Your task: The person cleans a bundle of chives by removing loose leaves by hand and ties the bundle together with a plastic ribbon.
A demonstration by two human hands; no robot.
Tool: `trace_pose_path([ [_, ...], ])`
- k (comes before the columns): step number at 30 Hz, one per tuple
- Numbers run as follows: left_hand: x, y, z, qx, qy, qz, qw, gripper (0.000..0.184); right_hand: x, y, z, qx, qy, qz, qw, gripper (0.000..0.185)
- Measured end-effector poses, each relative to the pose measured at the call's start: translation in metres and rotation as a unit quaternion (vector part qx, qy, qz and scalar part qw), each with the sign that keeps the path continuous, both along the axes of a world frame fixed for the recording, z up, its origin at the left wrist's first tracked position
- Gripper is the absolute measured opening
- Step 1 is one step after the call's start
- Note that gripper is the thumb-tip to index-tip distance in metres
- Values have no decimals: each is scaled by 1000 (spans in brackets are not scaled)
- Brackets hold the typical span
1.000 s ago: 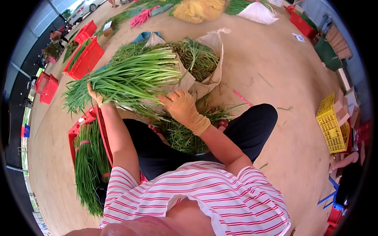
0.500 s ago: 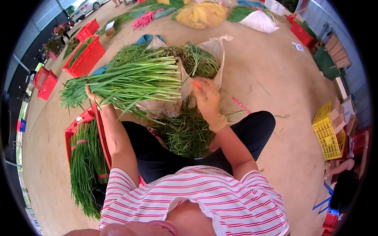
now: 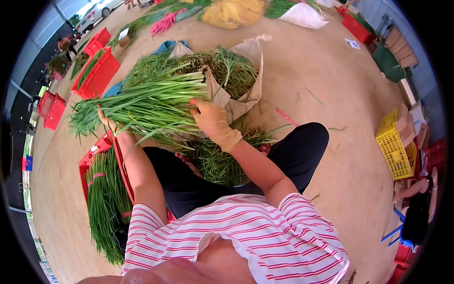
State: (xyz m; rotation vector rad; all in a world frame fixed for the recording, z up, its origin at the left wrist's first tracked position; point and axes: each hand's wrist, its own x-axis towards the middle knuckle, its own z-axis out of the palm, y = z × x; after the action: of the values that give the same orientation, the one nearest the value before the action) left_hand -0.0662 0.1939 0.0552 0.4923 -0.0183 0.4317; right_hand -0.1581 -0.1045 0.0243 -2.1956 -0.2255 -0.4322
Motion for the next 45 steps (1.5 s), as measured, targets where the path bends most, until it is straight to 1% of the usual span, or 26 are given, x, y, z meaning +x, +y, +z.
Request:
trace_pose_path([
  [1, -2, -3, 3, 10, -29, -10, 999, 40, 2, -1, 3, -34, 21, -7, 999, 35],
  [3, -5, -2, -4, -3, -6, -28, 1000, 35, 3, -3, 3, -68, 45, -15, 997, 42],
  [5, 6, 11, -16, -41, -139, -139, 980, 30, 5, -3, 5, -105, 38, -24, 993, 52],
  [6, 9, 8, -17, -19, -135, -100, 986, 30, 5, -3, 4, -104, 38, -24, 994, 52],
  [9, 8, 9, -14, -23, -127, -117, 985, 30, 10, -4, 4, -82, -45, -38, 995, 48],
  [11, 4, 5, -14, -15, -125, -109, 986, 29, 13, -4, 5, -68, -132, -56, 987, 40],
  [13, 4, 6, -12, -46, -147, -188, 970, 27, 14, -5, 5, -82, -124, -55, 987, 34],
  [15, 10, 9, -13, -62, -144, -160, 974, 24, 17, -4, 8, -94, -123, -54, 987, 29],
  [17, 9, 10, -16, -20, -146, -159, 976, 23, 15, -4, 13, -96, -26, -38, 994, 24],
  [18, 5, 5, -11, -29, -144, -168, 975, 23, 17, -3, 10, -96, -26, -38, 994, 24],
  [20, -1, -5, -3, -31, -139, -176, 974, 23, 27, 2, 2, -86, -131, -20, 987, 21],
  [24, 1, -3, -6, -31, -117, -143, 982, 22, 29, 8, 8, -75, -87, -22, 993, 22],
  [26, 2, -6, -5, -39, -86, -84, 992, 21, 32, 4, 3, 54, -19, 17, 998, 23],
  [27, 3, -4, -5, -41, -86, -83, 992, 21, 33, 4, 0, 53, -18, 18, 998, 23],
  [29, 5, -3, -8, -54, -94, -125, 986, 21, 33, 4, -5, 131, 45, 29, 990, 23],
  [30, 7, -3, -8, -22, -92, -93, 991, 23, 31, 2, -8, 129, 47, 31, 990, 23],
  [33, 6, -5, -6, 28, -40, -33, 998, 26, 21, -16, -22, 110, -13, -22, 994, 21],
  [34, 5, -2, -8, 23, -39, -32, 998, 26, 20, -31, -34, 65, -21, -55, 996, 21],
  [35, 4, 3, -8, 2, -80, -83, 993, 27, 20, -49, -45, 19, -33, -88, 995, 22],
  [36, 5, 5, -8, -19, -121, -133, 983, 28, 22, -71, -61, -16, 23, -94, 995, 23],
  [37, 2, 4, -7, -22, -119, -130, 984, 28, 17, -93, -85, -50, 85, -99, 990, 25],
  [39, -3, 3, 1, 11, -38, -51, 998, 27, 5, -135, -131, -242, 271, -90, 927, 28],
  [40, -2, 7, -1, 0, -52, -75, 996, 28, -7, -143, -139, -243, 270, -88, 928, 28],
  [42, 8, 12, -5, 6, -54, -64, 996, 27, -25, -151, -147, -312, 189, -98, 926, 25],
  [44, 7, 10, -9, 33, -49, -43, 997, 27, -3, -130, -114, -112, 48, -30, 992, 21],
  [45, 4, 4, -6, 19, -48, -58, 997, 27, -1, -113, -81, -70, -2, -1, 998, 18],
])
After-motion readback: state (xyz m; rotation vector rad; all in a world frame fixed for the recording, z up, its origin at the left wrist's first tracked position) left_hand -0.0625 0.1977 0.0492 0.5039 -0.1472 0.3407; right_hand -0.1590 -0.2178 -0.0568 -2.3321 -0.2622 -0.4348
